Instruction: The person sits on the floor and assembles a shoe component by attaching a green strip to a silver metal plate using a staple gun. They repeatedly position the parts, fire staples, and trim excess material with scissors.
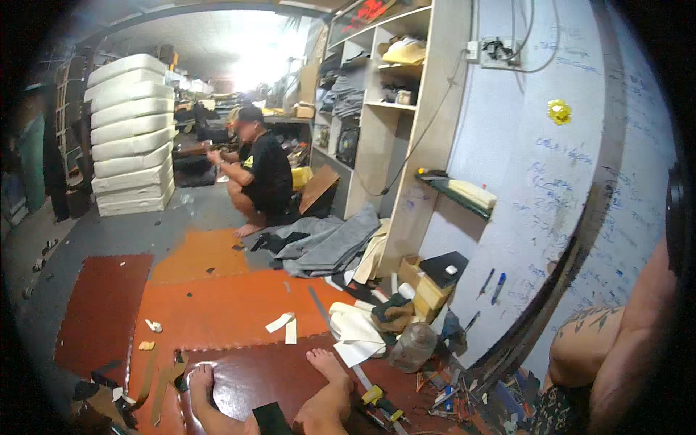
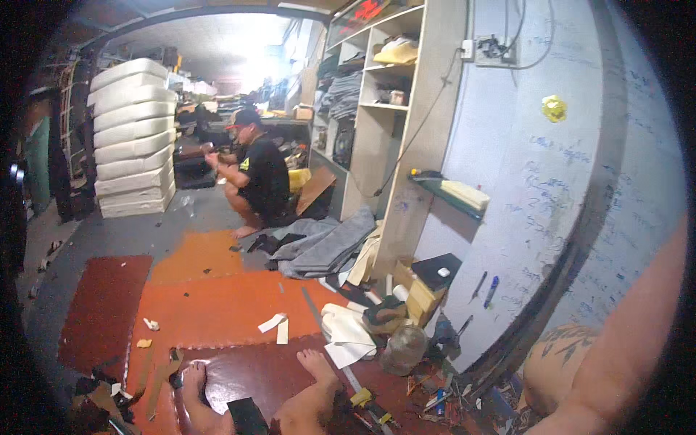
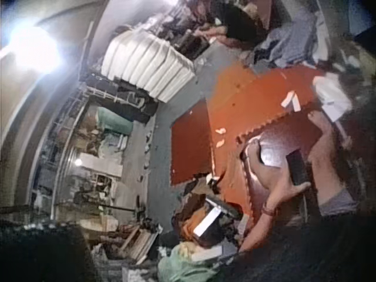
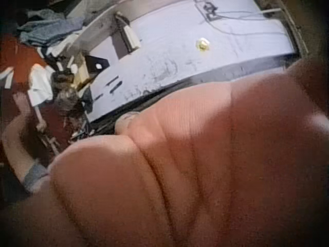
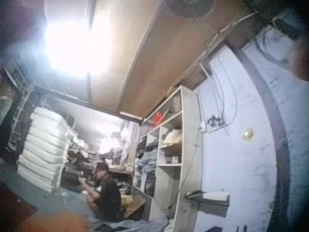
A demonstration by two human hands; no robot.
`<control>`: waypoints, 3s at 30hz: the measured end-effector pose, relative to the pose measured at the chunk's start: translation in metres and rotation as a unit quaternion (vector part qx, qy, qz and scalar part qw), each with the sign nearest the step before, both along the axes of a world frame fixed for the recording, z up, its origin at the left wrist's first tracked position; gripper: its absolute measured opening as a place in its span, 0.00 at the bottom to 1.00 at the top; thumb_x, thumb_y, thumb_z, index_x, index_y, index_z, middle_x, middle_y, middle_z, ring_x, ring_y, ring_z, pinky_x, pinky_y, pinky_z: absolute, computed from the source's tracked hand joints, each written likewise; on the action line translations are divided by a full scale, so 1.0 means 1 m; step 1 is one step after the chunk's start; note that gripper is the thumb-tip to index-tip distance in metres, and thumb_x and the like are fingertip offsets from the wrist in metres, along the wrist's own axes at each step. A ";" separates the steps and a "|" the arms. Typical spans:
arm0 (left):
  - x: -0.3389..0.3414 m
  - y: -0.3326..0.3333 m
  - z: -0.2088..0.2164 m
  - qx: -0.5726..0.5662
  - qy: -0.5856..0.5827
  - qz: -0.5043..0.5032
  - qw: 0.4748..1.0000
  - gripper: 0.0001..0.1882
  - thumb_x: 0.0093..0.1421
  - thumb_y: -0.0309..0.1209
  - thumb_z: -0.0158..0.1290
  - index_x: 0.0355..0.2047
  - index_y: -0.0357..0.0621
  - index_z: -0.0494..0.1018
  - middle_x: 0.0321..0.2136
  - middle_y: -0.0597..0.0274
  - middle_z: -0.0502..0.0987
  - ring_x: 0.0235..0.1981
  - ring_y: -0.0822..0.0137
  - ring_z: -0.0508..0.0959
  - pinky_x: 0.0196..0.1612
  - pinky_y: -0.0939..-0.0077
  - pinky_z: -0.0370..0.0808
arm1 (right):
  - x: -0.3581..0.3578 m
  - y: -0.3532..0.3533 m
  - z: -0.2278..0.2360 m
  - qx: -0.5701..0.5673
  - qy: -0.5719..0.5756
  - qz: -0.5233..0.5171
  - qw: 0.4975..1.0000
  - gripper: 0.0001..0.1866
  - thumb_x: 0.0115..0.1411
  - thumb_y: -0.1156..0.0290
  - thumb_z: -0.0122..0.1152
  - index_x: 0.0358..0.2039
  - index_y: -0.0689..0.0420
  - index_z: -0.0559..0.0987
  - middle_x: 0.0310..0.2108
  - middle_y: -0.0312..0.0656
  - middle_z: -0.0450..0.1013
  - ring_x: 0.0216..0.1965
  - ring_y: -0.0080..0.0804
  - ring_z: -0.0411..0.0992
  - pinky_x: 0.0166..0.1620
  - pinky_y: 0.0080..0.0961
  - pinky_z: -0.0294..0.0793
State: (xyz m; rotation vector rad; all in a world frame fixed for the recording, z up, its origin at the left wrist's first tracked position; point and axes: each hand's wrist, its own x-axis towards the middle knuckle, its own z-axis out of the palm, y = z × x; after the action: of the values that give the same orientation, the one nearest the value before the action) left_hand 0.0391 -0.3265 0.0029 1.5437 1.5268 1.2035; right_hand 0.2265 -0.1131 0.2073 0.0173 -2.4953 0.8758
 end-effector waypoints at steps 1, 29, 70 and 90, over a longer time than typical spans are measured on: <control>-0.009 -0.006 -0.030 -0.047 -0.034 -0.007 0.998 0.64 0.49 0.35 0.77 0.79 0.36 0.48 0.73 0.38 0.61 0.77 0.43 0.59 0.78 0.53 0.56 | 0.009 -0.002 0.011 0.000 0.017 -0.006 1.000 0.37 0.61 0.67 0.76 0.69 0.57 0.72 0.65 0.51 0.72 0.59 0.39 0.73 0.65 0.39 0.74; 0.019 -0.006 0.031 -0.136 -0.036 0.153 0.978 0.20 0.49 0.24 0.76 0.44 0.43 0.87 0.76 0.42 0.61 0.72 0.47 0.69 0.67 0.58 0.72 | -0.046 0.006 -0.147 -0.144 0.000 0.155 0.977 0.10 0.55 0.74 0.71 0.39 0.56 0.87 0.50 0.47 0.81 0.44 0.50 0.79 0.50 0.40 0.79; 0.034 -0.003 0.015 -0.027 0.114 0.156 0.981 0.21 0.54 0.31 0.74 0.48 0.47 0.82 0.76 0.32 0.55 0.73 0.36 0.65 0.73 0.52 0.65 | -0.051 0.016 -0.170 -0.202 -0.105 0.040 0.973 0.12 0.51 0.78 0.64 0.37 0.59 0.86 0.34 0.50 0.82 0.38 0.52 0.81 0.44 0.45 0.80; 0.034 0.011 0.017 -0.134 -0.005 0.174 0.976 0.27 0.53 0.34 0.72 0.52 0.47 0.76 0.49 0.61 0.82 0.54 0.53 0.81 0.78 0.36 0.45 | -0.057 0.006 -0.173 -0.253 -0.104 -0.025 0.961 0.14 0.59 0.66 0.72 0.41 0.61 0.85 0.36 0.55 0.82 0.38 0.54 0.83 0.45 0.44 0.80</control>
State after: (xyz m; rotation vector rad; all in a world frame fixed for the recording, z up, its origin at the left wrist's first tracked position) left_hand 0.0735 -0.3152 0.0197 1.1244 1.9216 1.1287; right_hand 0.1692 -0.1071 0.0343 -0.3238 -2.3651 1.5359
